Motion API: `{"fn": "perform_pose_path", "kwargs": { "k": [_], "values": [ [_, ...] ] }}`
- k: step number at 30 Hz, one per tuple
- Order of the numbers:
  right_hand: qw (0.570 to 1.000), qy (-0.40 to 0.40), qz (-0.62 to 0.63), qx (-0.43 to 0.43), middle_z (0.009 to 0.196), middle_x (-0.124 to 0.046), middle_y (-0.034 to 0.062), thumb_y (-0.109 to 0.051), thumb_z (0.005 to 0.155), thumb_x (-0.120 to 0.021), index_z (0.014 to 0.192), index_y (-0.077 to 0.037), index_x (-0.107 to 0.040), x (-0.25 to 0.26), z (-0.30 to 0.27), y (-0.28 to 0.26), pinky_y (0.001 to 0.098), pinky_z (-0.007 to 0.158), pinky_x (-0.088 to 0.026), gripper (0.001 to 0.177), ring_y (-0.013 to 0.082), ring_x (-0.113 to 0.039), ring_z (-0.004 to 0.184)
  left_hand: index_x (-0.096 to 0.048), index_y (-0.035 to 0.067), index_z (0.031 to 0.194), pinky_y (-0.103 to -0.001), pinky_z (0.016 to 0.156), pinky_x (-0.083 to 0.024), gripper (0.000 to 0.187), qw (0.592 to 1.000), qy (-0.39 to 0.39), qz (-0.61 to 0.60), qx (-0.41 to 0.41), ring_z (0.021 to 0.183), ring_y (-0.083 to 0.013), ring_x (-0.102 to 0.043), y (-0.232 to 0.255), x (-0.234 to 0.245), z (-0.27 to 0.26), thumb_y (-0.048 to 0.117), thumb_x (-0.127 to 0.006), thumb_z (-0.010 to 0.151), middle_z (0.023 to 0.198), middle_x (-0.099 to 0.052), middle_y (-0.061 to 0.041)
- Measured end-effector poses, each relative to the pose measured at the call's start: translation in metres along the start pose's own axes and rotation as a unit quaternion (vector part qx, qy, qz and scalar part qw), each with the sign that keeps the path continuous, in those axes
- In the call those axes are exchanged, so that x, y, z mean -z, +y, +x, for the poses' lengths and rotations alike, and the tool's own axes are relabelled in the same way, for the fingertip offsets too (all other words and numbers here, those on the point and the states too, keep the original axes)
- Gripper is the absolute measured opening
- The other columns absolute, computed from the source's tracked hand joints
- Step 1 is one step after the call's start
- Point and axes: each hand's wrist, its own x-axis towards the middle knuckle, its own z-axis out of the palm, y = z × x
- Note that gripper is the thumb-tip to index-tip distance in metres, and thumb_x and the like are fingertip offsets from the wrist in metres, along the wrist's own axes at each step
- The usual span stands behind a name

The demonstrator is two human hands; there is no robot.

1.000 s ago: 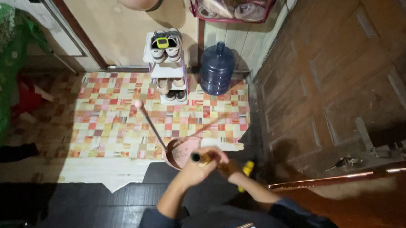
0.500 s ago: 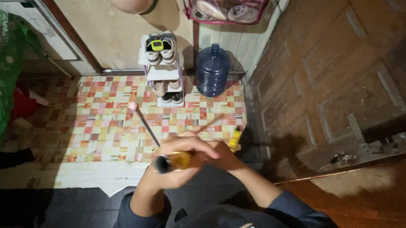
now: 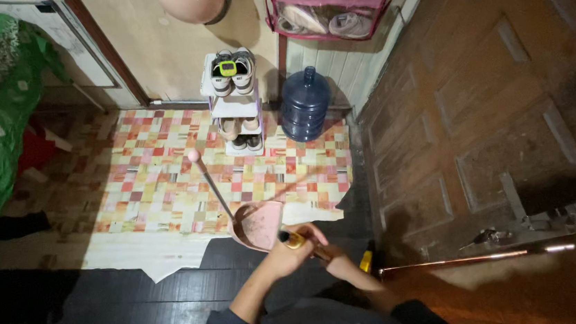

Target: The person assembles a broom and dustpan set by hand. They attach a yellow handle to a broom head, connect multiple handle sections, and attach a plastic dustpan to another handle.

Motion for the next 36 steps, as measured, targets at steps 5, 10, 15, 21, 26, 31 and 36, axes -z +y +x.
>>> {"fn": "perform_pose_path", "kwargs": {
  "k": [5, 10, 15, 21, 26, 31, 36],
  "values": [
    [0.979, -0.023, -0.179, -0.096, 0.113, -0.072, 0.0118, -0.023, 0.094, -0.060, 0.126, -0.019, -0.066, 0.009, 0.017, 0.002, 0.0403, 0.089, -0.055, 0.033, 0.0266, -0.068, 0.105, -0.071, 0.003, 0.098, -0.029, 0.080, -0.057, 0.018, 0.997, -0.027, -0.024, -0.063, 0.086, -0.0127, -0.069, 0.042, 0.012, -0.003, 0.004, -0.055, 0.090, 0.093, -0.075, -0.008],
    [0.905, -0.013, 0.425, -0.013, 0.123, -0.069, 0.0069, -0.028, 0.097, -0.057, 0.123, -0.013, -0.066, 0.004, 0.040, -0.018, 0.0358, 0.103, -0.052, 0.031, 0.0183, -0.065, 0.119, -0.073, 0.006, 0.099, -0.033, 0.085, -0.057, 0.021, 0.984, -0.097, 0.071, -0.135, 0.091, -0.0196, -0.074, 0.096, -0.002, -0.003, 0.003, -0.060, 0.082, 0.095, -0.077, -0.009],
    [0.933, -0.038, 0.328, 0.142, 0.117, -0.070, 0.0099, -0.024, 0.096, -0.061, 0.118, -0.009, -0.067, 0.014, 0.046, -0.051, 0.0375, 0.098, -0.053, 0.027, 0.0223, -0.067, 0.111, -0.073, 0.013, 0.098, -0.039, 0.084, -0.053, 0.023, 0.932, -0.106, 0.264, -0.227, 0.088, -0.0273, -0.072, 0.122, -0.020, -0.002, 0.009, -0.069, 0.075, 0.088, -0.076, -0.006],
    [0.954, -0.002, 0.140, 0.264, 0.108, -0.073, 0.0110, -0.023, 0.095, -0.062, 0.111, -0.008, -0.069, 0.048, 0.057, -0.164, 0.0380, 0.089, -0.056, 0.023, 0.0242, -0.071, 0.100, -0.071, 0.010, 0.103, -0.039, 0.083, -0.054, 0.032, 0.913, -0.071, 0.211, -0.342, 0.087, -0.0273, -0.070, 0.175, 0.031, -0.025, 0.007, -0.073, 0.071, 0.089, -0.072, -0.008],
    [0.981, 0.016, -0.073, 0.178, 0.093, -0.076, 0.0128, -0.021, 0.092, -0.064, 0.099, -0.009, -0.072, 0.044, 0.048, -0.169, 0.0410, 0.076, -0.057, 0.016, 0.0288, -0.074, 0.085, -0.075, 0.006, 0.097, -0.031, 0.071, -0.053, 0.021, 0.960, 0.014, 0.061, -0.272, 0.074, -0.0169, -0.068, 0.173, 0.058, -0.050, -0.002, -0.066, 0.080, 0.089, -0.075, -0.008],
    [0.987, 0.021, -0.157, 0.032, 0.092, -0.073, 0.0178, -0.013, 0.085, -0.066, 0.100, -0.009, -0.071, 0.023, 0.026, -0.070, 0.0461, 0.069, -0.054, 0.016, 0.0382, -0.070, 0.086, -0.074, 0.002, 0.089, -0.027, 0.054, -0.046, 0.012, 0.988, 0.119, 0.015, -0.098, 0.058, -0.0117, -0.057, 0.082, 0.044, -0.026, 0.000, -0.063, 0.085, 0.081, -0.069, -0.007],
    [0.991, -0.030, -0.055, -0.122, 0.094, -0.074, 0.0125, -0.006, 0.089, -0.057, 0.104, -0.013, -0.071, 0.001, 0.011, -0.010, 0.0411, 0.073, -0.055, 0.022, 0.0312, -0.070, 0.087, -0.072, 0.001, 0.095, -0.029, 0.070, -0.051, 0.020, 0.997, 0.019, 0.006, -0.072, 0.077, -0.0111, -0.058, 0.007, 0.013, -0.007, 0.001, -0.053, 0.088, 0.083, -0.066, -0.006]
  ]
}}
